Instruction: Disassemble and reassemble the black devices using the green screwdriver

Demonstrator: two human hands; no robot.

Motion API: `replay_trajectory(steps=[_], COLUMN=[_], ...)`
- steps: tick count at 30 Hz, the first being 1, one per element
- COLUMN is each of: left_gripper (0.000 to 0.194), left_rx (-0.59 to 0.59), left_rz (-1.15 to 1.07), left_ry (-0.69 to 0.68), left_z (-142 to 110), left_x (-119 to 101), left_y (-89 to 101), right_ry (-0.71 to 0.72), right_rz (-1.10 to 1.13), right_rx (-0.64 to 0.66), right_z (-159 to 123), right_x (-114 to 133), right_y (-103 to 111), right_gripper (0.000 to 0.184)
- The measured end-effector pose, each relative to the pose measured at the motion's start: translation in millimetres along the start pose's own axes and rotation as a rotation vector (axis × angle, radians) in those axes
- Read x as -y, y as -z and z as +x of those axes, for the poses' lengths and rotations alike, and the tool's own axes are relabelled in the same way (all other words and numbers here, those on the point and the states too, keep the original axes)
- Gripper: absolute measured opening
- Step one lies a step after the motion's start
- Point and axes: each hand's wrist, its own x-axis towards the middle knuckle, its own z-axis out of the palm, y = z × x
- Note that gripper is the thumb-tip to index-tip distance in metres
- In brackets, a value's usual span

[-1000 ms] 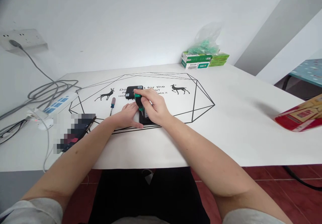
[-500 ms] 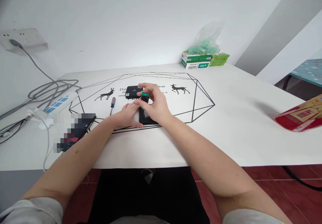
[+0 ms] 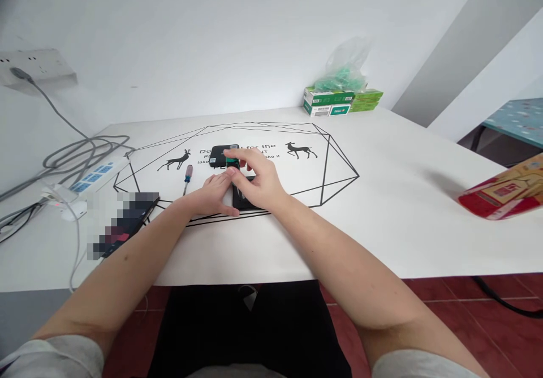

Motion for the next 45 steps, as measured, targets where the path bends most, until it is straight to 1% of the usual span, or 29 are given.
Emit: replay_trajectory(steps=[3,7,13,18,21,25,28,31,34,37,41,45], left_gripper=[0.121,0.120,0.118,0.119,0.122,0.128,0.126,0.117,0.112,0.113,0.115,0.119], left_rx=[0.046,0.052,0.078,0.079,0.080,0.076,0.068,0.062,0.059,0.064,0.058,0.046], left_rz=[0.014,0.025,0.069,0.074,0.058,0.027,0.021,0.028,0.040,0.051,0.028,0.012], left_ry=[0.011,0.022,0.040,0.041,0.046,0.037,0.017,0.021,0.030,0.035,0.024,0.011], left_z=[0,-1,0,1,1,0,0,-1,-1,-1,-2,-2], left_x=[-1,-3,-4,-3,-2,-2,-4,-4,-5,-5,-5,-4], left_y=[1.5,3.2,3.5,3.1,2.5,3.3,4.4,4.6,4.3,4.4,5.2,4.3], right_ry=[0.038,0.082,0.041,-0.068,-0.153,-0.278,-0.321,-0.311,-0.284,-0.229,-0.099,-0.059], right_rz=[-0.037,-0.039,0.021,0.101,0.173,0.385,0.507,0.541,0.477,0.380,0.258,0.265], right_rx=[-0.002,-0.027,-0.055,-0.089,-0.097,-0.046,-0.020,-0.011,-0.014,-0.005,-0.018,0.005], right_z=[1,2,2,6,7,7,5,4,4,5,6,6], right_x=[-2,-6,-8,-9,-11,-7,-2,1,0,-2,-5,-6], right_y=[1,1,1,-1,-3,-4,-5,-5,-3,-1,1,4], right_gripper=[0.030,0.030,0.031,0.023,0.032,0.043,0.043,0.035,0.032,0.030,0.030,0.025])
